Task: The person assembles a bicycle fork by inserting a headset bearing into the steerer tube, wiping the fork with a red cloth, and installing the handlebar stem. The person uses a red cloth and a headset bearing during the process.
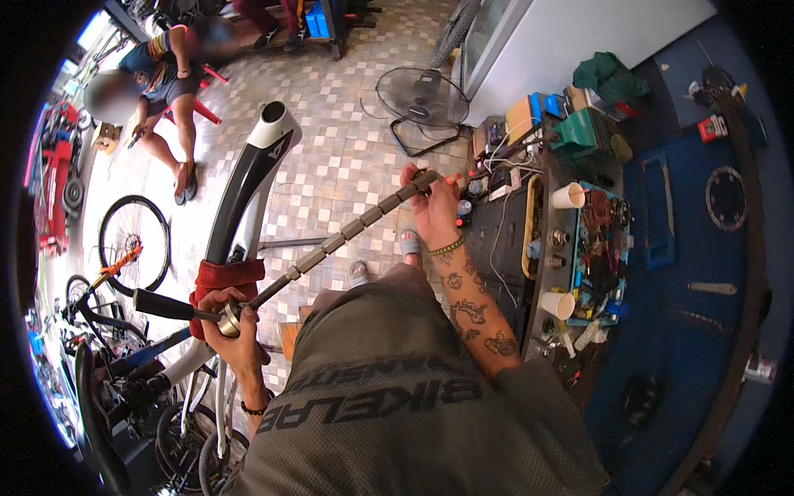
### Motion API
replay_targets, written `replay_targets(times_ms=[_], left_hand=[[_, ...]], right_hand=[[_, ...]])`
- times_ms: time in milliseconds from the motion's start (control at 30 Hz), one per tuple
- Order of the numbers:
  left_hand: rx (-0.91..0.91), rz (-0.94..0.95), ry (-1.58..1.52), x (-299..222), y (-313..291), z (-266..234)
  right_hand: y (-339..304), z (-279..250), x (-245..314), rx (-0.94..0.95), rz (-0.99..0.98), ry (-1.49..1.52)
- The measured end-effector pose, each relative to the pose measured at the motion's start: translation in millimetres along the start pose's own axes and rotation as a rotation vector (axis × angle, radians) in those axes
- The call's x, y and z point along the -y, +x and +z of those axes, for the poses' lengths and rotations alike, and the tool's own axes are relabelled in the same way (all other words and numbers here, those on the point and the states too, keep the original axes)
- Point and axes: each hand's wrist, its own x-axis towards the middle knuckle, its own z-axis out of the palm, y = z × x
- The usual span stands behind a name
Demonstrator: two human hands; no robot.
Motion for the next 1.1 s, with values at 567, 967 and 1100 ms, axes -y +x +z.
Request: replay_targets(times_ms=[567, 967, 1100], left_hand=[[-0.052, -0.343, -0.814, -14.4, 17.6, 139.7], [-0.11, -0.439, -0.971, -15.7, 3.4, 164.5], [-0.023, -0.203, -0.417, -82.9, 51.1, 111.1]], right_hand=[[-43.4, 262.4, 143.3, 1.307, -0.414, -0.48], [-12.8, 235.1, 142.6, 1.103, -0.272, -0.576], [21.1, 222.1, 139.4, 0.932, -0.108, -0.485]])
